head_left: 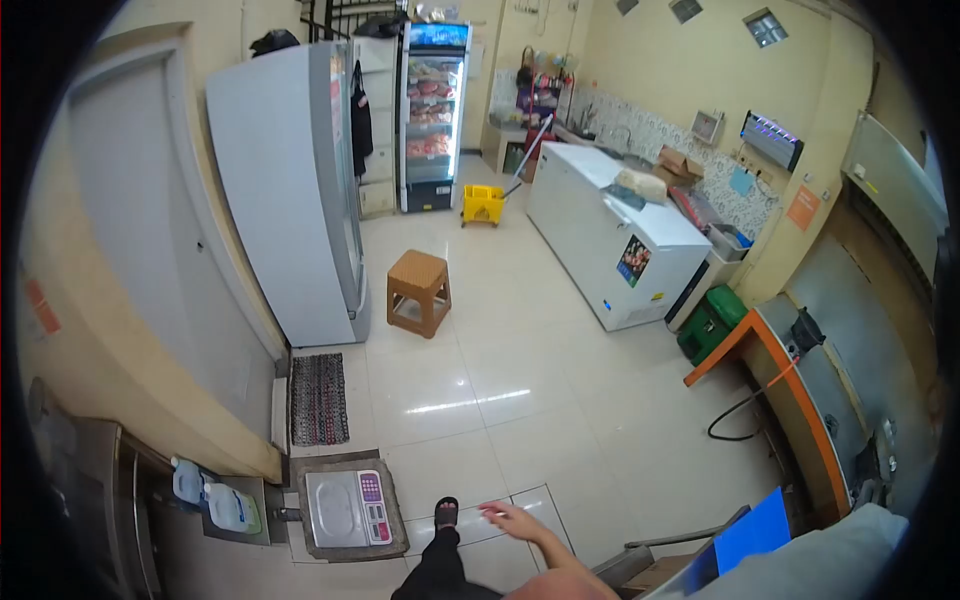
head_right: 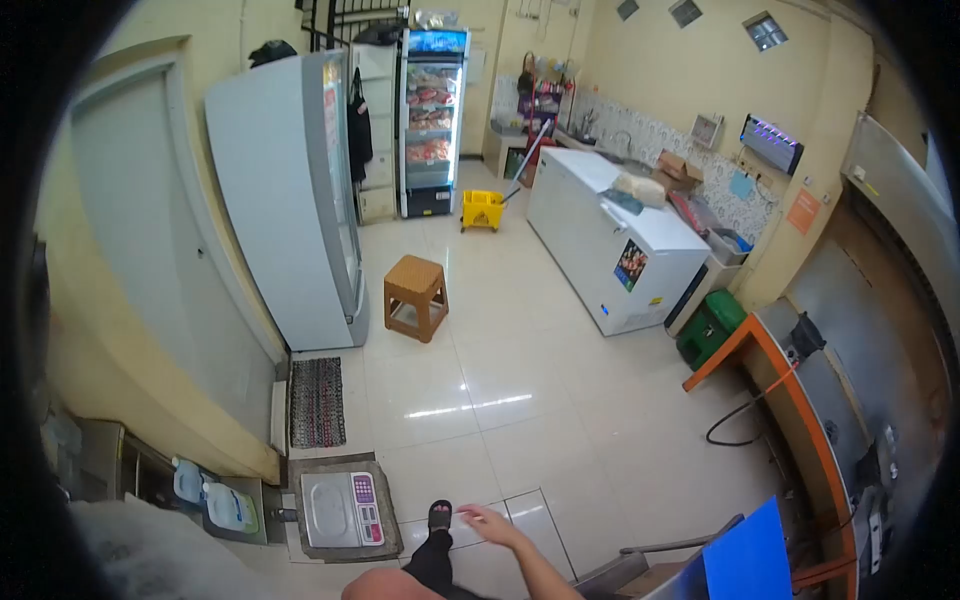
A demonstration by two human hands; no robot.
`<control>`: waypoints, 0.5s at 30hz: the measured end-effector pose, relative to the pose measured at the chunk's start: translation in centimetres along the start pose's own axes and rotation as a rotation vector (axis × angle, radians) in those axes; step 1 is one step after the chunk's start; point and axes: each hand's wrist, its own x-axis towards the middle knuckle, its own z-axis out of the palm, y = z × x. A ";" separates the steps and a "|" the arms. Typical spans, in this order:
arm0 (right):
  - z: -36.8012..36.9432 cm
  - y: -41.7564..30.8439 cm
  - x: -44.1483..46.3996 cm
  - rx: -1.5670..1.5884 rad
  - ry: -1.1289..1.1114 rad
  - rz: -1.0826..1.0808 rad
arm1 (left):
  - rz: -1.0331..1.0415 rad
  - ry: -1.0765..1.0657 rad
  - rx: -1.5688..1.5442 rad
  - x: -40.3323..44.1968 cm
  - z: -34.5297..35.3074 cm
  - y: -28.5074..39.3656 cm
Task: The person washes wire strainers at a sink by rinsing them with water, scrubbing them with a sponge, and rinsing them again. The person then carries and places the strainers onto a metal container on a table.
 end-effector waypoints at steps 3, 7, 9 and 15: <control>-5.6 12.0 4.3 0.376 0.277 0.461 | 0.098 -0.018 0.120 4.9 1.3 13.6; -13.7 16.8 1.7 0.418 0.592 0.972 | 0.438 0.006 0.443 10.9 4.3 39.1; -18.1 14.2 4.4 0.437 0.610 1.036 | 0.508 -0.175 0.069 15.0 6.8 54.4; -32.7 11.8 21.2 0.476 0.637 1.090 | 0.880 -0.118 0.088 10.9 16.2 90.1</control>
